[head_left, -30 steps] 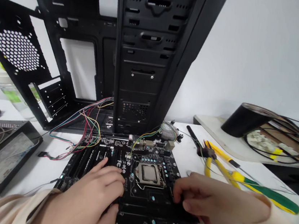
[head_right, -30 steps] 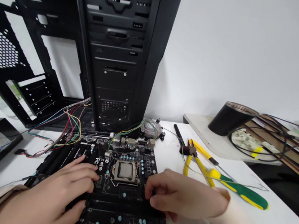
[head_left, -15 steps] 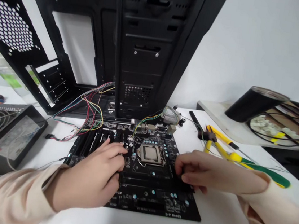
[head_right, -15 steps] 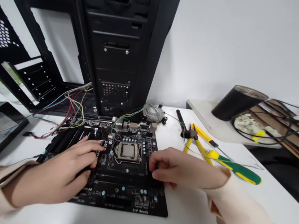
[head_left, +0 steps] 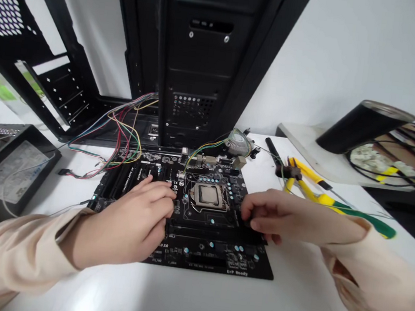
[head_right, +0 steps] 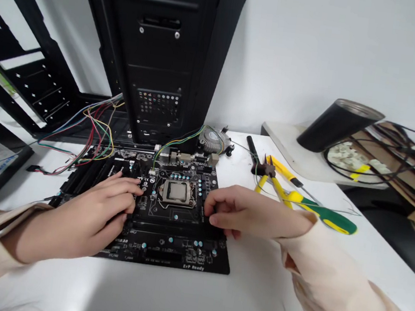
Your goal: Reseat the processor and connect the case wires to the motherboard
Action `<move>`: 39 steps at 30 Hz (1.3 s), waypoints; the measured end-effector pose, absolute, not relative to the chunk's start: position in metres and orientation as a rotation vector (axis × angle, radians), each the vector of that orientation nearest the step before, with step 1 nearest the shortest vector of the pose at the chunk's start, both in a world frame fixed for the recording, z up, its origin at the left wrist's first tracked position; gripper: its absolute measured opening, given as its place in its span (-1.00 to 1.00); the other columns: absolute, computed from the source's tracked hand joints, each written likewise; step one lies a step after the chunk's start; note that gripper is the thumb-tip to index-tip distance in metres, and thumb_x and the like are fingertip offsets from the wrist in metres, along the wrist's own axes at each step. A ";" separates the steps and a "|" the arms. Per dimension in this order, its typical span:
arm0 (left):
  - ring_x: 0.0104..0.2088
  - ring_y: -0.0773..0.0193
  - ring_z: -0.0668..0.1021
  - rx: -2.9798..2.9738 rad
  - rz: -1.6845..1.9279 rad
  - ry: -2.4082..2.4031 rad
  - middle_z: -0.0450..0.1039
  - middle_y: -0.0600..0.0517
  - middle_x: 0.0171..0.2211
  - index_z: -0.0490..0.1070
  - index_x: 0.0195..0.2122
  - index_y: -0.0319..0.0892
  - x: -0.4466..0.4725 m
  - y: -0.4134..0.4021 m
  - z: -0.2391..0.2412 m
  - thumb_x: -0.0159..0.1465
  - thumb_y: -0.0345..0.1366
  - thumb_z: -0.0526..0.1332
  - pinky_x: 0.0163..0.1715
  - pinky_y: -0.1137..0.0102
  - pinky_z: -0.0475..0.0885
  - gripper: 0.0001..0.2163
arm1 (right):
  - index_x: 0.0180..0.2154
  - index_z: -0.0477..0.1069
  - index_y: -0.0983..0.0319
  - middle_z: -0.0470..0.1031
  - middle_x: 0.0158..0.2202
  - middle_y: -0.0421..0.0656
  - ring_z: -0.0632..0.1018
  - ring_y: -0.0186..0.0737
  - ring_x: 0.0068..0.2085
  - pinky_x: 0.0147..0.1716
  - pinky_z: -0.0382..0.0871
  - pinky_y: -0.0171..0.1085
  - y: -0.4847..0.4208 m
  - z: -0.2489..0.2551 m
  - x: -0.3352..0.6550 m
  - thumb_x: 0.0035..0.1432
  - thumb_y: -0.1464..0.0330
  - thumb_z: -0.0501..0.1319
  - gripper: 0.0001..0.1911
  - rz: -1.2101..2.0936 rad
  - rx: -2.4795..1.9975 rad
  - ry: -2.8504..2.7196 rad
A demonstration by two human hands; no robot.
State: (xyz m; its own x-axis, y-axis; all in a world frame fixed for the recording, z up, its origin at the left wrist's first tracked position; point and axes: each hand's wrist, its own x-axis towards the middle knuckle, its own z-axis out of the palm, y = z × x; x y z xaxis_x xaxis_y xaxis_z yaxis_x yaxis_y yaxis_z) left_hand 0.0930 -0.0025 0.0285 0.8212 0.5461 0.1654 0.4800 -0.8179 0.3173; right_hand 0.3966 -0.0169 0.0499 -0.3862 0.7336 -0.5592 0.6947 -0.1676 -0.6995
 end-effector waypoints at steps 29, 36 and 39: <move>0.03 0.04 0.45 2.871 0.325 0.696 0.46 -0.13 -0.10 0.42 -0.25 -0.23 0.094 0.001 0.027 0.26 -0.47 -0.05 0.13 -0.04 0.30 -0.75 | -0.06 0.32 0.25 0.51 -0.54 -0.27 0.55 -0.34 -0.57 -0.55 0.43 -0.38 -0.020 0.052 0.402 0.03 0.00 0.31 -0.43 2.099 -1.558 -1.662; 0.00 0.04 0.46 2.816 0.309 0.665 0.45 -0.13 -0.08 0.40 -0.16 -0.22 0.092 0.001 0.030 0.25 -0.45 -0.05 0.12 -0.09 0.27 -0.73 | 0.04 0.31 0.26 0.55 -0.49 -0.22 0.60 -0.29 -0.50 -0.51 0.49 -0.34 -0.019 0.042 0.412 0.08 0.06 0.30 -0.41 2.194 -1.384 -1.585; -0.01 0.02 0.47 2.814 0.319 0.653 0.45 -0.14 -0.08 0.41 -0.17 -0.22 0.094 0.002 0.030 0.28 -0.39 -0.03 0.10 -0.12 0.26 -0.76 | 0.08 0.28 0.27 0.56 -0.47 -0.19 0.61 -0.25 -0.48 -0.50 0.50 -0.32 -0.017 0.036 0.416 0.08 0.06 0.29 -0.37 2.242 -1.286 -1.567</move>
State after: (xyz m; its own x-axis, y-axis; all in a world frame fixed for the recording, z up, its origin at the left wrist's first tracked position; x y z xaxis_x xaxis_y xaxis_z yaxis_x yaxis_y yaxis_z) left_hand 0.0939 0.0018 0.0305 0.8767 0.4545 0.1576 0.4033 -0.8730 0.2741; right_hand 0.4162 -0.0171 0.0362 -0.6321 0.5278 -0.5673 0.3513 -0.4574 -0.8169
